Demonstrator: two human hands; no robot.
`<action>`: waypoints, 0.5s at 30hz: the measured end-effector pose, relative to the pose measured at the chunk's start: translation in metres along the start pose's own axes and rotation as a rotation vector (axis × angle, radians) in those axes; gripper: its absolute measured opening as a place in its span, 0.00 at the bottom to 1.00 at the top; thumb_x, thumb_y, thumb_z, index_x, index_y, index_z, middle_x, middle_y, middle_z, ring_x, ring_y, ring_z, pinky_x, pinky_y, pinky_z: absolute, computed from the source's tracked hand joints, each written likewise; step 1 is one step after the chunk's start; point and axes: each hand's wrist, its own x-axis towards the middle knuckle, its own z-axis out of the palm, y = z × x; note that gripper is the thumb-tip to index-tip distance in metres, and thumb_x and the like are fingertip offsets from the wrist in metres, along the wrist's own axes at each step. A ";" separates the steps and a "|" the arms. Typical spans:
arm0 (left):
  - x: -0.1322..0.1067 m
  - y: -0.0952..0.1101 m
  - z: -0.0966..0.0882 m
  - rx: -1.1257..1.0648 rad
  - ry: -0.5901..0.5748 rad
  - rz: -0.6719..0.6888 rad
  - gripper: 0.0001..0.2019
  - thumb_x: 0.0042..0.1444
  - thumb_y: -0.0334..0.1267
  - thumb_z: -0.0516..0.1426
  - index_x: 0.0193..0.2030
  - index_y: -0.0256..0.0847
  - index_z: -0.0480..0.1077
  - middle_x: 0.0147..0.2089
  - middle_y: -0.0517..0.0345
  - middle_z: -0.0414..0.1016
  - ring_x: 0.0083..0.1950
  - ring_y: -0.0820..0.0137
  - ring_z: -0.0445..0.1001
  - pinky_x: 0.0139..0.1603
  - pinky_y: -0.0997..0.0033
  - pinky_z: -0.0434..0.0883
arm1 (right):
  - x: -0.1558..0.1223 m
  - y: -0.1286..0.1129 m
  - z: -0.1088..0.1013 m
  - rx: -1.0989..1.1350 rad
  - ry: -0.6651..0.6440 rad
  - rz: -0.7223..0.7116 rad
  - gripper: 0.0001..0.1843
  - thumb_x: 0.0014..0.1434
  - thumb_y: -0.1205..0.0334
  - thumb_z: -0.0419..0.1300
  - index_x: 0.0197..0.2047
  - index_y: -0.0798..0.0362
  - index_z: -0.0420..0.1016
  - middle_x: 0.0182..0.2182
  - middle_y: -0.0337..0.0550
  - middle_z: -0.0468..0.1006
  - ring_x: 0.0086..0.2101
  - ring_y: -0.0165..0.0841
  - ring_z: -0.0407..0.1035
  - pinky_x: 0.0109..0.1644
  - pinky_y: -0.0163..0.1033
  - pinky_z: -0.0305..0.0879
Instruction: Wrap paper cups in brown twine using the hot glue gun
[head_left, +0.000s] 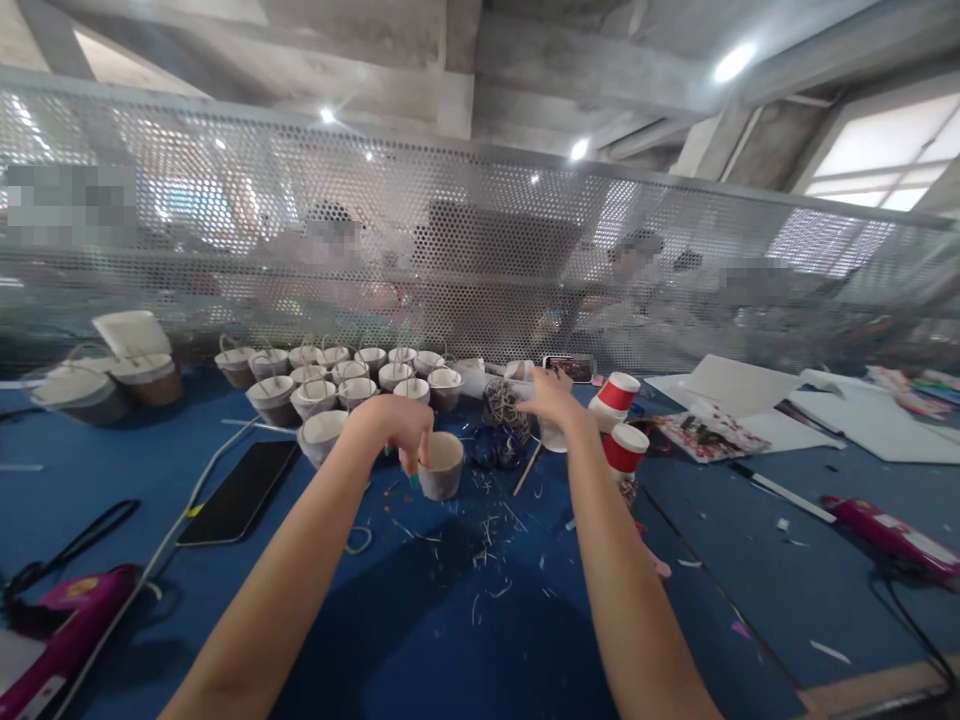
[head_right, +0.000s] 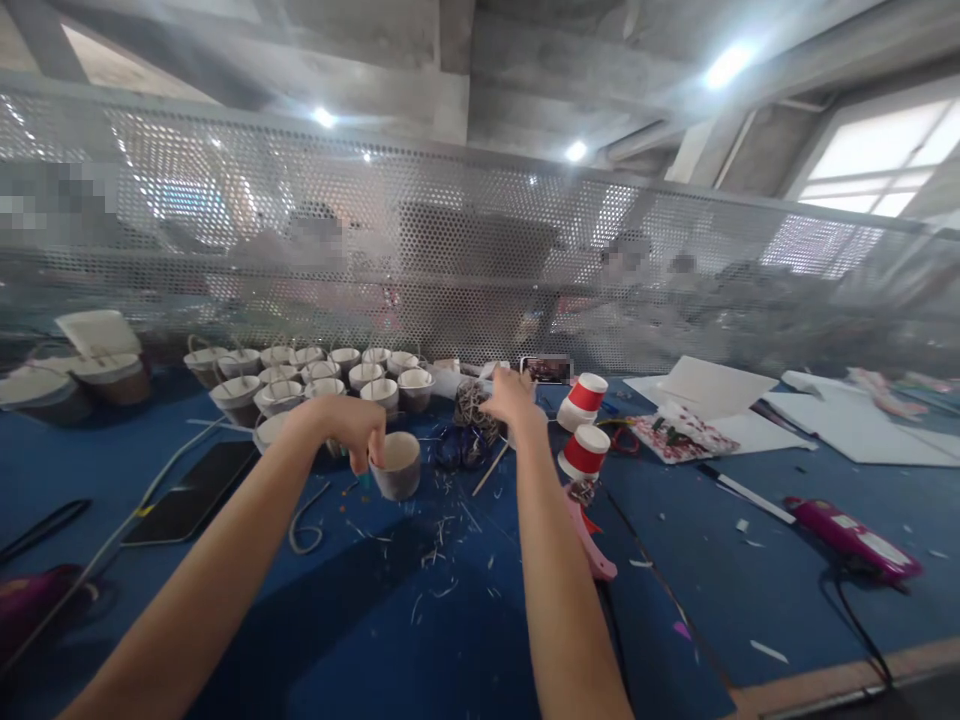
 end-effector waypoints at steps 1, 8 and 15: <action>-0.002 0.001 -0.001 0.016 -0.090 0.003 0.13 0.19 0.24 0.66 0.16 0.45 0.76 0.18 0.60 0.77 0.21 0.66 0.74 0.25 0.72 0.68 | 0.000 -0.008 0.008 0.006 0.042 -0.019 0.30 0.45 0.66 0.66 0.53 0.53 0.65 0.54 0.56 0.69 0.60 0.52 0.56 0.62 0.61 0.45; -0.020 0.020 -0.009 0.028 -0.340 0.045 0.17 0.34 0.32 0.64 0.35 0.49 0.81 0.34 0.58 0.83 0.36 0.61 0.79 0.33 0.73 0.69 | -0.003 -0.023 0.054 0.211 0.184 0.044 0.18 0.48 0.74 0.60 0.44 0.57 0.68 0.47 0.62 0.71 0.54 0.52 0.63 0.56 0.56 0.58; -0.025 0.019 -0.017 0.042 -0.156 0.068 0.21 0.44 0.40 0.63 0.48 0.49 0.77 0.44 0.56 0.81 0.40 0.62 0.78 0.41 0.70 0.69 | 0.014 -0.008 0.021 0.518 0.326 0.097 0.07 0.46 0.67 0.56 0.32 0.54 0.71 0.32 0.47 0.76 0.43 0.43 0.70 0.52 0.47 0.62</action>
